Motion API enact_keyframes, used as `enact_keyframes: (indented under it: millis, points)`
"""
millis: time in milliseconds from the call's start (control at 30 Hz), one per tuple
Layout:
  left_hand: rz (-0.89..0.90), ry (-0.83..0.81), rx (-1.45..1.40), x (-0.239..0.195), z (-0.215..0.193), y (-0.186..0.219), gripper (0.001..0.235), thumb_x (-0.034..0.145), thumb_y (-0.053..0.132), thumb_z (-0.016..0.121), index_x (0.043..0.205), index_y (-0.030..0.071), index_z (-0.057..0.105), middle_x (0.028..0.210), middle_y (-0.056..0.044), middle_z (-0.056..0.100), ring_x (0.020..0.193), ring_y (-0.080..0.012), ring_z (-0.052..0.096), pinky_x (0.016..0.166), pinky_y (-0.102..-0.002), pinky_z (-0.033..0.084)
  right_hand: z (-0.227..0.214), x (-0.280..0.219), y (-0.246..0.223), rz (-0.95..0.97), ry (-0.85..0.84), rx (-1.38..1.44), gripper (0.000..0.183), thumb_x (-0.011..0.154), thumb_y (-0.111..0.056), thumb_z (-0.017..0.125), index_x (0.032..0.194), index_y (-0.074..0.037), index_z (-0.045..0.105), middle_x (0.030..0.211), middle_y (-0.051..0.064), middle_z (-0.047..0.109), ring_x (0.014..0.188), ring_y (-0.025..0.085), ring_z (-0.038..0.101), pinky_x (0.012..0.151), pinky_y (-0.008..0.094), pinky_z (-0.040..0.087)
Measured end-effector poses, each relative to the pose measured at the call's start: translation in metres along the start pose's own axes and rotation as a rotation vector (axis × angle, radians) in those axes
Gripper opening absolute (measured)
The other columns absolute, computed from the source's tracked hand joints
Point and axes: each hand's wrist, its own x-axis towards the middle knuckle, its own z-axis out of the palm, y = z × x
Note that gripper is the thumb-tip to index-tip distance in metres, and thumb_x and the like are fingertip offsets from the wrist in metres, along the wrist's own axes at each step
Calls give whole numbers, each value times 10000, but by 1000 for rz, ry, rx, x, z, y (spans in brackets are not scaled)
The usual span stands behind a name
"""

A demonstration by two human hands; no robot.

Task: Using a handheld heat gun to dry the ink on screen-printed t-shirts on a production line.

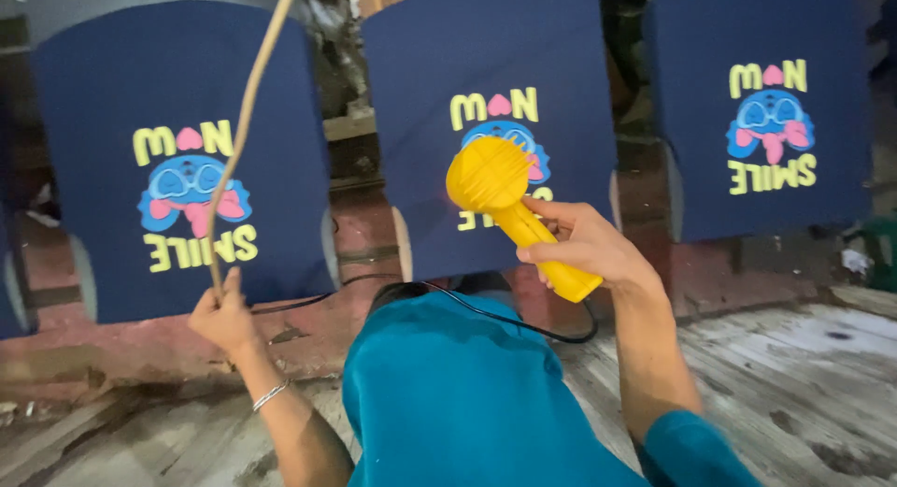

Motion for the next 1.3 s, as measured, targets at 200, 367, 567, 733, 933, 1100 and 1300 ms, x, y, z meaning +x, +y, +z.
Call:
enact_keyframes:
  millis: [200,367,567,733,933,1100,1300]
  points:
    - [-10,6,-30,2,5,7,488,873,208,909,553,113,553,482,-26,448,507,-107,415,546,-263,343,22,-9,-18,-92,134,4,859,745,-44,796,1500,106,416,889,285,638,504,341,693,475,449,595]
    - [26,21,-57,0,10,4,493,854,164,901,532,89,535,463,-46,396,499,-122,391,530,-291,325,28,-2,-11,-29,133,-73,857,731,-88,804,1491,95,452,901,300,653,522,356,695,520,471,588]
    - [69,-58,-122,-5,2,6,553,860,172,911,520,93,481,452,-25,352,488,-107,346,507,-268,281,44,-11,-29,-120,178,-28,842,774,-110,789,1498,107,419,885,278,642,546,334,704,549,442,599]
    - [72,-75,-204,-8,6,16,582,878,109,881,501,98,439,427,-17,288,454,-94,279,489,-259,224,45,0,-22,-101,132,15,875,700,-90,814,1457,147,445,774,275,647,465,322,689,466,427,585]
    - [97,-102,-255,-8,6,15,604,885,76,872,497,95,409,424,-3,283,437,-84,276,471,-241,204,45,-5,-26,-222,168,82,865,787,-84,788,1491,169,355,775,272,634,492,333,704,479,429,604]
    - [141,-98,-188,-7,4,7,598,914,79,854,510,87,415,431,-34,290,443,-108,284,478,-272,221,55,2,-15,-184,176,152,855,726,-58,796,1440,204,406,732,254,600,435,322,662,418,434,561]
    - [137,-73,-107,-10,4,1,583,891,110,882,511,87,441,440,-53,330,467,-127,344,505,-310,248,54,-13,-29,-177,258,39,746,743,-76,788,1405,136,516,778,259,645,477,313,685,458,420,556]
